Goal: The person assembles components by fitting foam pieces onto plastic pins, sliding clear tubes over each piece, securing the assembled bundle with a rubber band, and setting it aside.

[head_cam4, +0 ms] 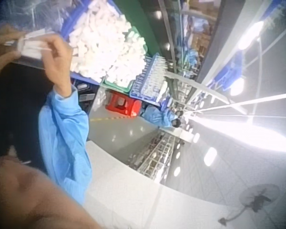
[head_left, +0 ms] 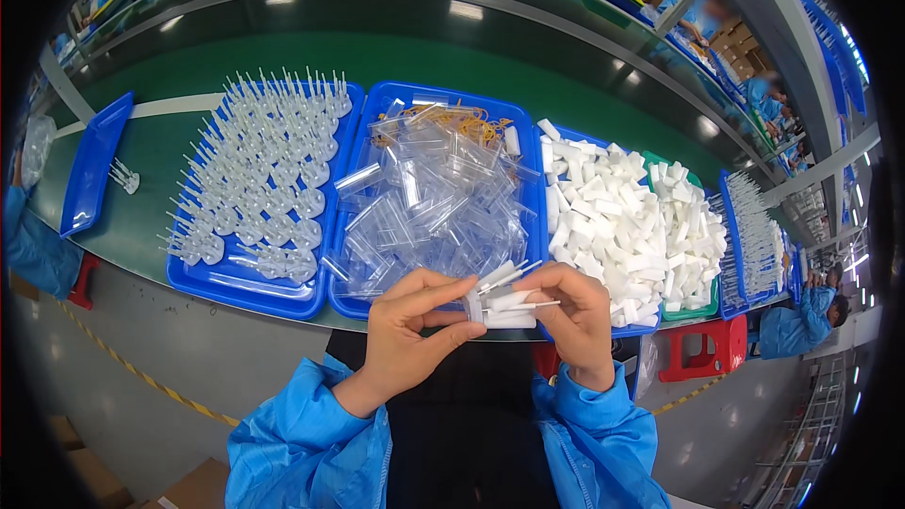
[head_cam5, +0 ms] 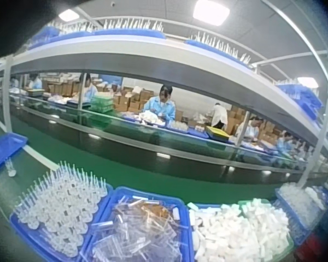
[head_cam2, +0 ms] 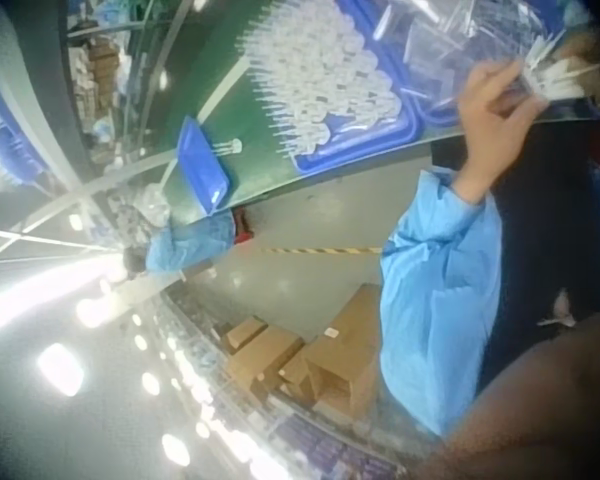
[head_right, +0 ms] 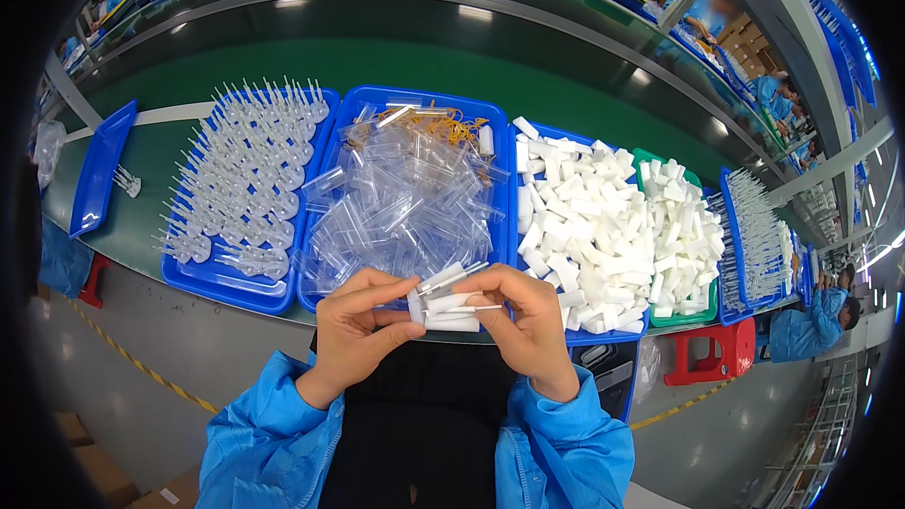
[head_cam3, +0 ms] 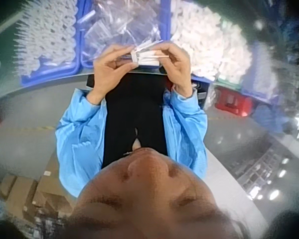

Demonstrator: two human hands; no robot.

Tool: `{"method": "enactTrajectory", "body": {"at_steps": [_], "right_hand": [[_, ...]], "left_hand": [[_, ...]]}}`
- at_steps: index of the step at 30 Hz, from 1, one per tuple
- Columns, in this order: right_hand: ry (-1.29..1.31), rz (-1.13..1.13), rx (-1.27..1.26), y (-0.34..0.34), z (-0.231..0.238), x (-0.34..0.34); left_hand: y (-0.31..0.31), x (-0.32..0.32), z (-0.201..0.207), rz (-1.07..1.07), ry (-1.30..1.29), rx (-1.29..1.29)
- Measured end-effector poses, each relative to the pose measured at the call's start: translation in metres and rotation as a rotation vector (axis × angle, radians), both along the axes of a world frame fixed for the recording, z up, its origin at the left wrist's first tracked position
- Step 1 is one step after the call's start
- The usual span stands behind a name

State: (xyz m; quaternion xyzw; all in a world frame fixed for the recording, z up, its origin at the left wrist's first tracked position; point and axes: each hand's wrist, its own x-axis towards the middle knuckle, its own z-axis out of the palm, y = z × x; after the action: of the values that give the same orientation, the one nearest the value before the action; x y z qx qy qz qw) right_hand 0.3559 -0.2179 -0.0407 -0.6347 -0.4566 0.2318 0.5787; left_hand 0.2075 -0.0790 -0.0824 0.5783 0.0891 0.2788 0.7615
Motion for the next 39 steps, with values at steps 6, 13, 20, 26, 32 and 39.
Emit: {"method": "enactTrajectory", "body": {"at_steps": [6, 13, 20, 26, 32, 39], "right_hand": [[-0.196, 0.044, -0.020, 0.007, 0.013, -0.002], [-0.141, -0.096, 0.026, -0.004, -0.008, -0.006], [-0.353, -0.308, -0.014, -0.021, 0.017, 0.035], [-0.970, -0.666, -0.334, -0.024, -0.005, 0.126], [-1.065, -0.693, -0.480, -0.016, -0.028, 0.136], [0.031, -0.326, 0.036, -0.014, 0.012, 0.044]], "left_hand": [[0.004, 0.000, -0.001, 0.058, 0.015, 0.045], [0.002, 0.002, -0.001, 0.097, 0.000, 0.136], [0.007, -0.003, 0.002, 0.123, -0.008, -0.029], [0.006, -0.003, -0.005, 0.093, -0.095, 0.039], [0.008, -0.003, -0.004, 0.112, -0.091, 0.030], [0.004, 0.000, -0.003, 0.129, -0.144, 0.063]]}}
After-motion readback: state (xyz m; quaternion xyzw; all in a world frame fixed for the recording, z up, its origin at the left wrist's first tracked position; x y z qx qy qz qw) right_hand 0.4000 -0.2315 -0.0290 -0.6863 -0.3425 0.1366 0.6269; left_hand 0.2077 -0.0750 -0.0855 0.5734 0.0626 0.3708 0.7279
